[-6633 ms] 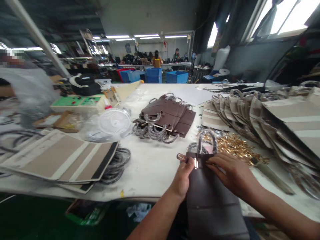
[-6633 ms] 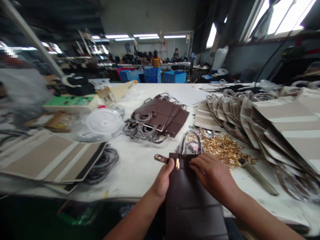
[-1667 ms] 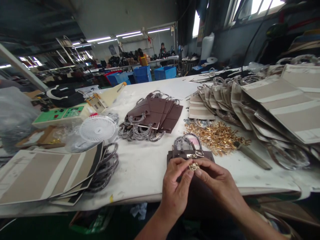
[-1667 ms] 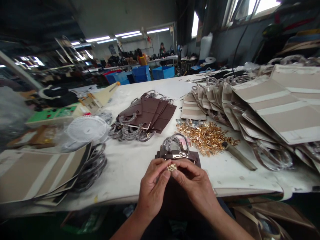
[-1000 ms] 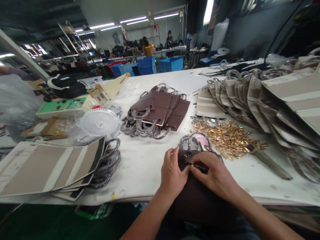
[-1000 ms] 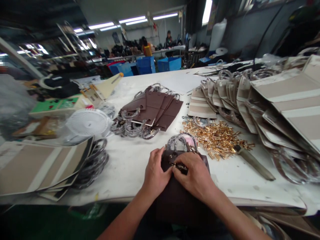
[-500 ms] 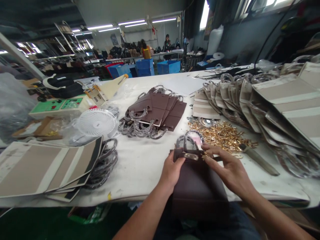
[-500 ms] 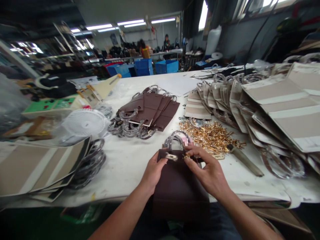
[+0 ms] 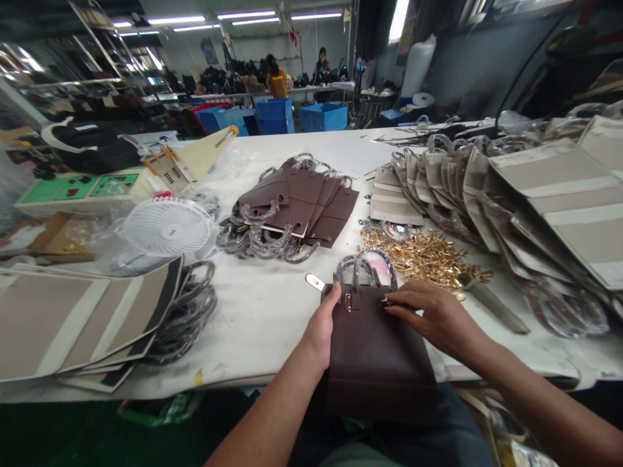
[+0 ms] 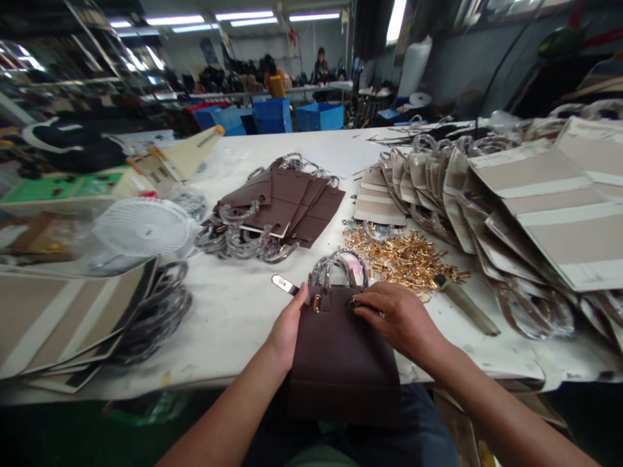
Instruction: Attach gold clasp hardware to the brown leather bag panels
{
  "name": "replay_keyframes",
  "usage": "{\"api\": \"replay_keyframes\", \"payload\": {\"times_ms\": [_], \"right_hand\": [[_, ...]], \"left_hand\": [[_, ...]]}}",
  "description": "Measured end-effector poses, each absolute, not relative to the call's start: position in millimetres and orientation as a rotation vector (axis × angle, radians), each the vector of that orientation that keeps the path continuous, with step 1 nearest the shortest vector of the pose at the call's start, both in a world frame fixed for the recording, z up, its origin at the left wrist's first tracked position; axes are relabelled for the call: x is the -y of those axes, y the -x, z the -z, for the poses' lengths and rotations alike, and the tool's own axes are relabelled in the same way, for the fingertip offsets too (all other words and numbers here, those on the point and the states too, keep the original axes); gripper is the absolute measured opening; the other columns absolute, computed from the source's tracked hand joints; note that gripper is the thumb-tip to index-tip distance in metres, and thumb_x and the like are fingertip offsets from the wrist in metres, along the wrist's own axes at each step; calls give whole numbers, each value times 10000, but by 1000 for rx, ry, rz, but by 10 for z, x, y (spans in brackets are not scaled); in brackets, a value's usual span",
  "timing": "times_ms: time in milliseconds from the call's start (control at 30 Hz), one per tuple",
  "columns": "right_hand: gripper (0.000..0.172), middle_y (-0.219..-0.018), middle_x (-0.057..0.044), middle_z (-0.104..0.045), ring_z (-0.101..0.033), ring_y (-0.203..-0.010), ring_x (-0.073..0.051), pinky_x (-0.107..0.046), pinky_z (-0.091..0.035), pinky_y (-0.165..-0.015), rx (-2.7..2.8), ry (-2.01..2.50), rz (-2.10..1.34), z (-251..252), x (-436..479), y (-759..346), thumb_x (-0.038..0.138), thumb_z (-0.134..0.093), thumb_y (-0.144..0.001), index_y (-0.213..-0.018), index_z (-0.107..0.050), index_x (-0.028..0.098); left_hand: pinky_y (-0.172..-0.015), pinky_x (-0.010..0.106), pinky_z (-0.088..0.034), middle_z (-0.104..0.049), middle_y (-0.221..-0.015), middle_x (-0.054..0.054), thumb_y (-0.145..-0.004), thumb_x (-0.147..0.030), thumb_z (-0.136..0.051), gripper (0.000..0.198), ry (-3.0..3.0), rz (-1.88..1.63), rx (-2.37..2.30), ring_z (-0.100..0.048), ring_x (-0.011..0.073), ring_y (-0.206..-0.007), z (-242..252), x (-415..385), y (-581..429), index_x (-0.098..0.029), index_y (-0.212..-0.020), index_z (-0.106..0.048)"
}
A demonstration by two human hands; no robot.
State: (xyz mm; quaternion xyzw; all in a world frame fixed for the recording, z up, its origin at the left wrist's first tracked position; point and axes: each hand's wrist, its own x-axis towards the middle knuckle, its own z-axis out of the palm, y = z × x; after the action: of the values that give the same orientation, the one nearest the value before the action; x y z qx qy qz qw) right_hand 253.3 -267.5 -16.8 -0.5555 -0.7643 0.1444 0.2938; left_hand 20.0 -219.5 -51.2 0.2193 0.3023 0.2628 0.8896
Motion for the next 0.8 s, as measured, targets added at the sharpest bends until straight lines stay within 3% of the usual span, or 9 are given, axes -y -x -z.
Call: {"api": "replay_keyframes", "payload": {"times_ms": [467,800], "right_hand": [[194,-983,-58,-796,-727,-906,-257,-398,-579,-810,2106,1435,-443,227,2551,-2545,356,-656,-987,-1071,-824,309],[215,-971,-82,-795,-703,-889,-256,-385,-524,-818,2379,1455,-276,252,2410,-2543,350,-615,-1005,-1065,-813,291]], "left_hand": [[-1051,569,-528,-780,-1166,135,-910,-670,-621,709,-466,-662,-697,-720,388,-1140,567,2147,-215,-192,-1433,-602],[-1062,552,-522,-775,-1184,130,-912,-690,-598,724,-372,-584,-619,-715,385,-1149,609,2152,-212,-186,-1431,-605]]}}
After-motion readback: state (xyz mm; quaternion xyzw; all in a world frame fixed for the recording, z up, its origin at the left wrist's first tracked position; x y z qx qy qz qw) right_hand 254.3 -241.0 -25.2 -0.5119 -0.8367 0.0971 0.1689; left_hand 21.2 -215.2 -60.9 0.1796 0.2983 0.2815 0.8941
